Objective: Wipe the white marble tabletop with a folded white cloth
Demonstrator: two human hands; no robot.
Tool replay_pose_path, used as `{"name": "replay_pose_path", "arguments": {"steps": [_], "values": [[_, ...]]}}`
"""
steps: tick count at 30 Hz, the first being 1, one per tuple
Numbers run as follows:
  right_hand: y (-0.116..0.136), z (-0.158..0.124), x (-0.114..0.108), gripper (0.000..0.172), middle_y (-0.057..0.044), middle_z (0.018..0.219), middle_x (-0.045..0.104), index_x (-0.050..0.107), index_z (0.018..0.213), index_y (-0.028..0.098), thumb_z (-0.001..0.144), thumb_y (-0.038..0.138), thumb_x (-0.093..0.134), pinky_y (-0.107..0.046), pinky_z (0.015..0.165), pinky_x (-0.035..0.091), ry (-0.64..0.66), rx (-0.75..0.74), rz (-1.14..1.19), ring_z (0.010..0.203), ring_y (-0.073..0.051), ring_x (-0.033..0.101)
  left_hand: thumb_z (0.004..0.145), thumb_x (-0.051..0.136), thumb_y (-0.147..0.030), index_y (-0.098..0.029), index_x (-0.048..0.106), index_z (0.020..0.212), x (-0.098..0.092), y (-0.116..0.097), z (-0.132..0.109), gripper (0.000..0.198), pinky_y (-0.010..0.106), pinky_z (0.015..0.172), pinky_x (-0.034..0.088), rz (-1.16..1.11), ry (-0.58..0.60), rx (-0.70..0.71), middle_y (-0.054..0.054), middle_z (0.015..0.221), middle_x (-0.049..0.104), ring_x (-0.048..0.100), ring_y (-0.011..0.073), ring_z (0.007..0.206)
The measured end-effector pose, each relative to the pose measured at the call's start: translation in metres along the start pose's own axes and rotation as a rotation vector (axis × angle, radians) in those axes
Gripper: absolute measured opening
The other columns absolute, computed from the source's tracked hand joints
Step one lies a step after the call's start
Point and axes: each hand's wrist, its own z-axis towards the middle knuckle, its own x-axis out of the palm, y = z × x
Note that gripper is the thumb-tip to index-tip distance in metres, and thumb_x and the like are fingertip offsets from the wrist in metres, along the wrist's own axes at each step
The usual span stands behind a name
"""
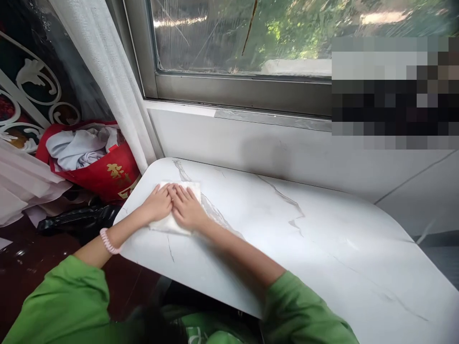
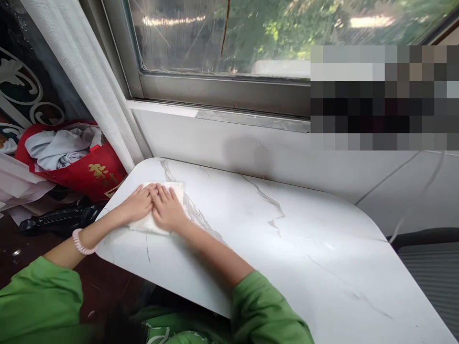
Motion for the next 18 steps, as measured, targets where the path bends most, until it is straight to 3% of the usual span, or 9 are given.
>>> {"name": "replay_pose_path", "arguments": {"steps": [3, 7, 12, 15, 18], "values": [[-0.047, 0.033, -0.005, 0.058, -0.01, 0.152, 0.025, 0.025, 0.147, 0.015, 0.091, 0.027, 0.034, -0.041, 0.113, 0.018, 0.025, -0.069, 0.026, 0.139, -0.021, 0.023, 0.09, 0.029, -0.019, -0.01, 0.033, 0.141, 0.005, 0.013, 0.044, 0.052, 0.052, 0.112, 0.013, -0.024, -0.072, -0.085, 0.015, 0.145, 0.037, 0.024, 0.0247, 0.138], [-0.081, 0.059, -0.006, 0.059, -0.009, 0.151, 0.027, 0.022, 0.147, 0.014, 0.09, 0.022, 0.031, -0.04, 0.112, 0.019, -0.028, 0.037, -0.005, 0.139, -0.019, 0.023, 0.089, 0.03, -0.016, -0.013, 0.029, 0.142, 0.011, 0.022, 0.094, 0.053, 0.051, 0.113, 0.01, -0.1, -0.156, -0.132, 0.013, 0.145, 0.037, 0.027, 0.0223, 0.137], [-0.073, 0.083, 0.008, 0.058, -0.01, 0.15, 0.029, 0.021, 0.148, 0.014, 0.092, 0.024, 0.031, -0.043, 0.112, 0.017, -0.11, 0.222, -0.095, 0.139, -0.024, 0.02, 0.089, 0.03, -0.014, -0.017, 0.034, 0.14, 0.005, 0.054, 0.12, 0.051, 0.047, 0.114, 0.009, -0.125, -0.134, -0.003, 0.01, 0.143, 0.041, 0.029, 0.0183, 0.135], [-0.063, 0.1, 0.016, 0.057, -0.011, 0.149, 0.03, 0.024, 0.147, 0.016, 0.093, 0.029, 0.034, -0.047, 0.111, 0.016, -0.135, 0.277, -0.132, 0.138, -0.03, 0.02, 0.091, 0.029, -0.016, -0.017, 0.037, 0.138, 0.001, 0.078, 0.119, 0.048, 0.044, 0.114, 0.008, -0.134, -0.118, 0.067, 0.01, 0.143, 0.04, 0.029, 0.0164, 0.135], [-0.053, 0.112, 0.021, 0.055, -0.013, 0.149, 0.031, 0.027, 0.146, 0.016, 0.093, 0.029, 0.035, -0.047, 0.111, 0.015, -0.135, 0.261, -0.143, 0.137, -0.031, 0.023, 0.092, 0.028, -0.018, -0.018, 0.039, 0.138, 0.0, 0.093, 0.11, 0.047, 0.043, 0.114, 0.009, -0.138, -0.115, 0.032, 0.009, 0.145, 0.038, 0.028, 0.0161, 0.136]]}}
